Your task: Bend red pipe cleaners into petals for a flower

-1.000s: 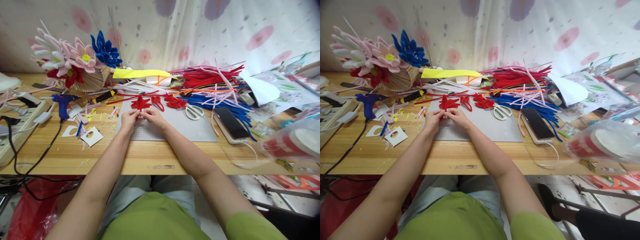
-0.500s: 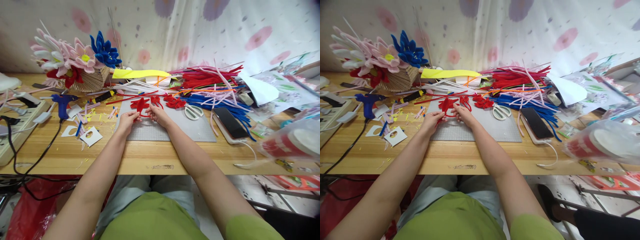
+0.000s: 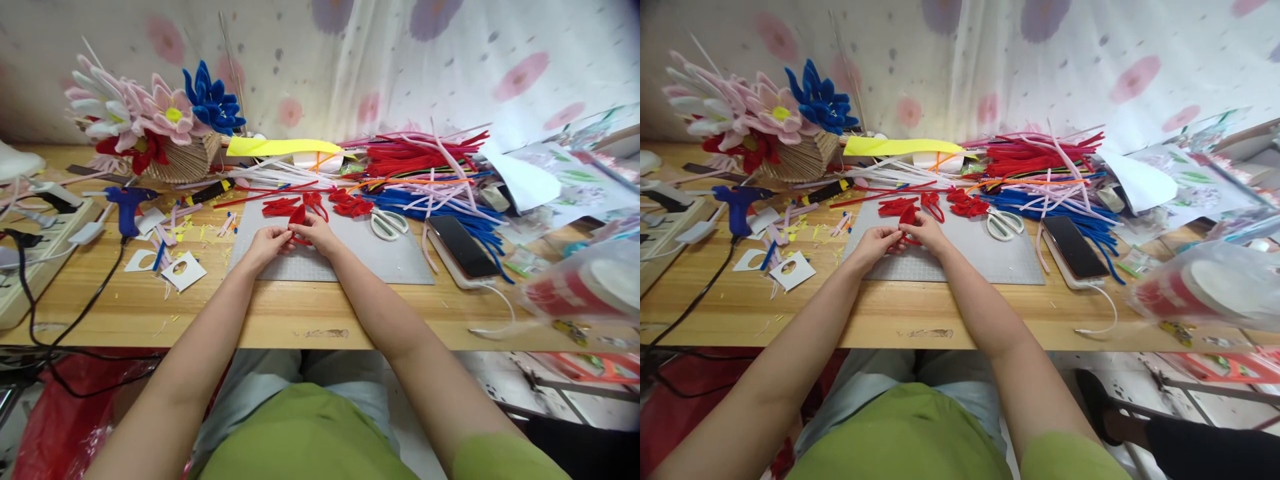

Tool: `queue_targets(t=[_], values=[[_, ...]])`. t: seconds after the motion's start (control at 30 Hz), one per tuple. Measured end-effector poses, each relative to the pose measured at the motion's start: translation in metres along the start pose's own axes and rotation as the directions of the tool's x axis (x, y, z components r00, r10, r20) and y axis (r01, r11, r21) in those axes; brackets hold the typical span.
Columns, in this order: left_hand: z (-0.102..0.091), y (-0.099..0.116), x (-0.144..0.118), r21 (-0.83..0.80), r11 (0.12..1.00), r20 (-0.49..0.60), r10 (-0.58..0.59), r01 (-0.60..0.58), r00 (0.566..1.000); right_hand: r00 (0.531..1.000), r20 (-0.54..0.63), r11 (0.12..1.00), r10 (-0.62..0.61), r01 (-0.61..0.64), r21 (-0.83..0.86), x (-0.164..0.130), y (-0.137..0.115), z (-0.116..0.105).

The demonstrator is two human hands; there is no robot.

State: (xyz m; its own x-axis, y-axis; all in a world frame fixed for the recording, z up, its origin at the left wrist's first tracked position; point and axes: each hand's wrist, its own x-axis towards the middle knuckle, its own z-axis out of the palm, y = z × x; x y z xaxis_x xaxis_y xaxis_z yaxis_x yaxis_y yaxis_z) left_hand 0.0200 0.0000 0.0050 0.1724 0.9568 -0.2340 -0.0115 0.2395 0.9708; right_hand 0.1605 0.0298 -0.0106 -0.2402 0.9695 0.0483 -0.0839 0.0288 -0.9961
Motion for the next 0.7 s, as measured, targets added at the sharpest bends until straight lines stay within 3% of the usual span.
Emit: queue_targets(t=[0.1,0.27,0.37,0.5,0.7], values=[[0.001,-0.006,0.002,0.085,0.995,0.029,0.056,-0.058,0.998,0.997,-0.068,0.999,-0.022,0.019,-0.044,0.003,0.003,0.002],[0.002,-0.022,0.008,0.314,0.939,-0.141,0.192,-0.140,0.971,0.992,-0.118,0.986,-0.053,0.033,-0.165,0.006,0.008,0.004],[0.002,-0.026,0.010,0.355,0.922,-0.169,0.228,-0.157,0.959,0.991,-0.127,0.989,-0.051,0.033,-0.144,0.007,0.009,0.003],[0.000,-0.021,0.009,0.287,0.945,-0.169,0.212,-0.158,0.963,0.993,-0.105,0.996,-0.045,0.037,-0.080,0.006,0.009,0.002],[0.003,-0.002,0.001,-0.002,1.000,-0.140,-0.027,0.027,0.990,0.998,-0.012,0.998,-0.058,0.058,-0.018,0.001,0.006,0.002]])
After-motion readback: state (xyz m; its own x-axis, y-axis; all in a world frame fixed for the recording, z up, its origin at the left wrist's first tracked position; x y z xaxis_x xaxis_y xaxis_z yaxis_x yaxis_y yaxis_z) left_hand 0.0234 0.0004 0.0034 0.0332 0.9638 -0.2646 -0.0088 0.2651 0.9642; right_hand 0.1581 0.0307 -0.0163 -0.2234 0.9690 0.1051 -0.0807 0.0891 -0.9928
